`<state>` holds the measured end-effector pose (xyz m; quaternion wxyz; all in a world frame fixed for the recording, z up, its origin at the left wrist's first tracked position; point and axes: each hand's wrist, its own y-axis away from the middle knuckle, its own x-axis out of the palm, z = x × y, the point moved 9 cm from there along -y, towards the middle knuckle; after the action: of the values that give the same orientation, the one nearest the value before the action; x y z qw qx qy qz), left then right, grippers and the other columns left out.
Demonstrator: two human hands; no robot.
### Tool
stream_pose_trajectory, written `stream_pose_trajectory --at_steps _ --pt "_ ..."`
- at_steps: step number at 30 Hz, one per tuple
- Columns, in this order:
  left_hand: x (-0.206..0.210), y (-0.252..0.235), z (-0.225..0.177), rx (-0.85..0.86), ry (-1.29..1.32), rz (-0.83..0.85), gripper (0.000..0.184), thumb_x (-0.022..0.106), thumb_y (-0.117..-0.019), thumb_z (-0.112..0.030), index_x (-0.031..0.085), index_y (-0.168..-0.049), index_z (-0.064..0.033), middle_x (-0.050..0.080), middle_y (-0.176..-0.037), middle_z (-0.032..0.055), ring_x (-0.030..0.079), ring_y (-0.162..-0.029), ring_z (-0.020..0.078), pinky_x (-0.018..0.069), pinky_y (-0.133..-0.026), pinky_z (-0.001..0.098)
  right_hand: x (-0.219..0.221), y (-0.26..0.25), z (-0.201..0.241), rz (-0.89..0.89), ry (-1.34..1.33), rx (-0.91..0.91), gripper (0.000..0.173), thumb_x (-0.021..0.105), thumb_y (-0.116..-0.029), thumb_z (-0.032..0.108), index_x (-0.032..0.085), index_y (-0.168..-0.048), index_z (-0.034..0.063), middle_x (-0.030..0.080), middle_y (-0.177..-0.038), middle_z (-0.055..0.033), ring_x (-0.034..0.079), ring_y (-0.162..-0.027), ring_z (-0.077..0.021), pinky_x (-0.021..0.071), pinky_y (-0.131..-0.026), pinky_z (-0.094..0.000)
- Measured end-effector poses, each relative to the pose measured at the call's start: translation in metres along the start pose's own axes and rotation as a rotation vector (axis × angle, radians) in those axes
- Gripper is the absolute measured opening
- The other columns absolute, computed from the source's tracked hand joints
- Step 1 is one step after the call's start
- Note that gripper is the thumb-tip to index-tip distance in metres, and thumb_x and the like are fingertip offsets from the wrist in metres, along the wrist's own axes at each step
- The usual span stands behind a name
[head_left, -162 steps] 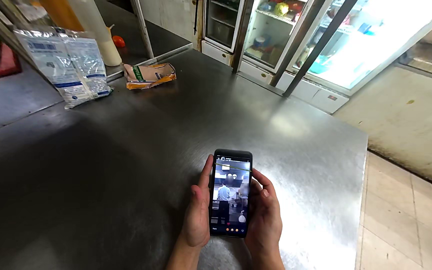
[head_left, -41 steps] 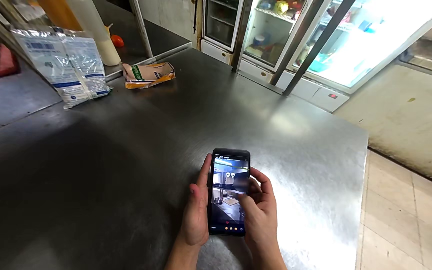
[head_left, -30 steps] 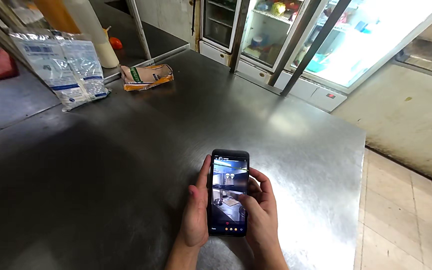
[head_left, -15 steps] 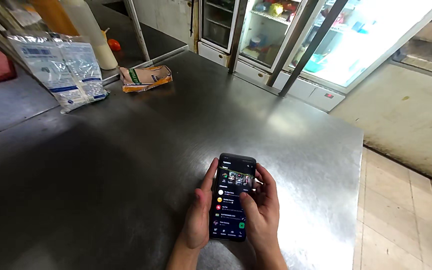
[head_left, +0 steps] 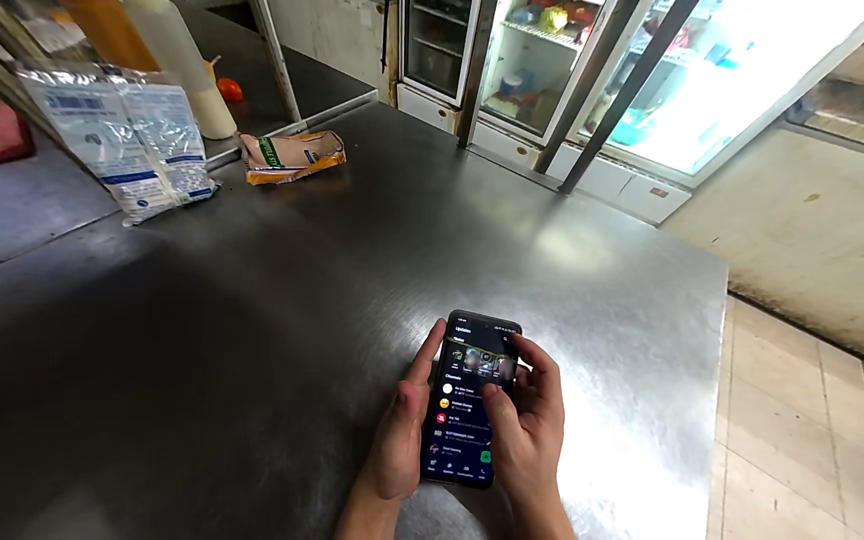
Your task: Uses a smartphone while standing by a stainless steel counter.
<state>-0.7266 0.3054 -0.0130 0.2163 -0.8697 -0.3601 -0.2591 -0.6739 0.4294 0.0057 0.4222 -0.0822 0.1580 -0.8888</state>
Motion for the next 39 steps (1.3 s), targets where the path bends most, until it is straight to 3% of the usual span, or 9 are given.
stream_pose_trajectory --at_steps 5,13,16,19,21,25,29,34,39 --pt "-0.003 0.001 -0.001 0.015 -0.058 -0.039 0.105 0.039 -0.0859 -0.083 0.012 -0.164 -0.0196 0.049 -0.149 0.0179 0.055 -0.132 0.0291 0.047 -0.109 0.0468 0.002 0.002 0.0 0.022 0.031 -0.042 0.05 0.064 -0.0876 0.029 0.058 -0.134 0.0106 0.057 -0.12 -0.0085 0.065 -0.094 -0.0107 0.0591 -0.074 -0.025" --pt "-0.009 0.001 -0.005 0.034 -0.057 -0.122 0.103 0.04 -0.0858 -0.083 0.011 -0.165 -0.0226 0.046 -0.152 0.0158 0.053 -0.134 0.0276 0.0463 -0.109 0.0457 0.016 0.006 0.01 0.156 0.243 -0.15 0.03 0.06 -0.0892 0.043 0.072 -0.115 0.0337 0.041 -0.142 -0.0102 0.049 -0.125 -0.0131 0.0493 -0.095 -0.0288" --pt "-0.011 0.001 -0.004 0.037 -0.052 -0.125 0.104 0.041 -0.0855 -0.083 0.012 -0.165 -0.0221 0.046 -0.152 0.0162 0.053 -0.134 0.028 0.0465 -0.109 0.0458 0.02 0.007 0.007 0.193 0.299 -0.137 0.031 0.061 -0.0869 0.042 0.073 -0.115 0.0367 0.037 -0.144 -0.013 0.046 -0.128 -0.0147 0.0489 -0.095 -0.029" --pt "-0.01 0.001 -0.004 0.037 -0.044 -0.118 0.104 0.04 -0.086 -0.083 0.01 -0.165 -0.0224 0.048 -0.15 0.0167 0.055 -0.132 0.0282 0.0477 -0.108 0.046 0.017 0.006 0.006 0.181 0.256 -0.128 0.036 0.061 -0.0884 0.042 0.069 -0.122 0.0331 0.039 -0.144 -0.0113 0.051 -0.123 -0.0132 0.0516 -0.092 -0.0279" --pt "-0.01 0.001 -0.005 0.034 -0.036 -0.118 0.104 0.04 -0.0858 -0.084 0.01 -0.165 -0.0234 0.049 -0.15 0.0167 0.056 -0.131 0.0285 0.0483 -0.107 0.0461 0.014 0.005 0.003 0.176 0.144 -0.088 0.046 0.063 -0.0886 0.037 0.063 -0.133 0.0233 0.046 -0.14 -0.0109 0.058 -0.113 -0.0137 0.0565 -0.085 -0.028" --pt "-0.015 0.001 -0.007 0.036 -0.008 -0.164 0.104 0.04 -0.0845 -0.085 0.011 -0.164 -0.0253 0.048 -0.15 0.0156 0.055 -0.131 0.0289 0.0492 -0.106 0.0474 0.018 0.005 -0.006 0.228 0.021 0.071 0.071 0.064 -0.0857 0.028 0.037 -0.147 0.0058 0.066 -0.113 -0.0069 0.069 -0.091 -0.0109 0.0609 -0.076 -0.027" --pt "-0.025 0.003 -0.013 0.067 0.013 -0.261 0.1 0.04 -0.0848 -0.085 0.013 -0.164 -0.0307 0.045 -0.154 0.0113 0.051 -0.136 0.029 0.0476 -0.107 0.05 0.027 0.009 -0.014 0.353 0.051 0.147 0.082 0.065 -0.0836 0.032 0.031 -0.153 0.0043 0.064 -0.122 -0.0076 0.069 -0.096 -0.0121 0.0616 -0.078 -0.0293" --pt "-0.032 0.005 -0.015 0.071 0.026 -0.34 0.095 0.039 -0.086 -0.084 0.013 -0.163 -0.0351 0.042 -0.157 0.0072 0.047 -0.14 0.0276 0.0458 -0.109 0.0513 0.038 0.017 -0.019 0.489 0.197 0.157 0.098 0.069 -0.0776 0.032 0.022 -0.159 0.0065 0.064 -0.127 -0.0056 0.065 -0.11 -0.0076 0.0587 -0.092 -0.0314" --pt "-0.027 0.004 -0.013 0.059 -0.007 -0.313 0.097 0.039 -0.0854 -0.085 0.015 -0.164 -0.0323 0.04 -0.159 0.0072 0.045 -0.141 0.0266 0.0451 -0.11 0.05 0.026 0.01 -0.012 0.286 0.149 0.091 0.081 0.066 -0.0855 0.031 0.031 -0.154 0.0039 0.064 -0.122 -0.0065 0.068 -0.096 -0.0095 0.0611 -0.079 -0.0277"
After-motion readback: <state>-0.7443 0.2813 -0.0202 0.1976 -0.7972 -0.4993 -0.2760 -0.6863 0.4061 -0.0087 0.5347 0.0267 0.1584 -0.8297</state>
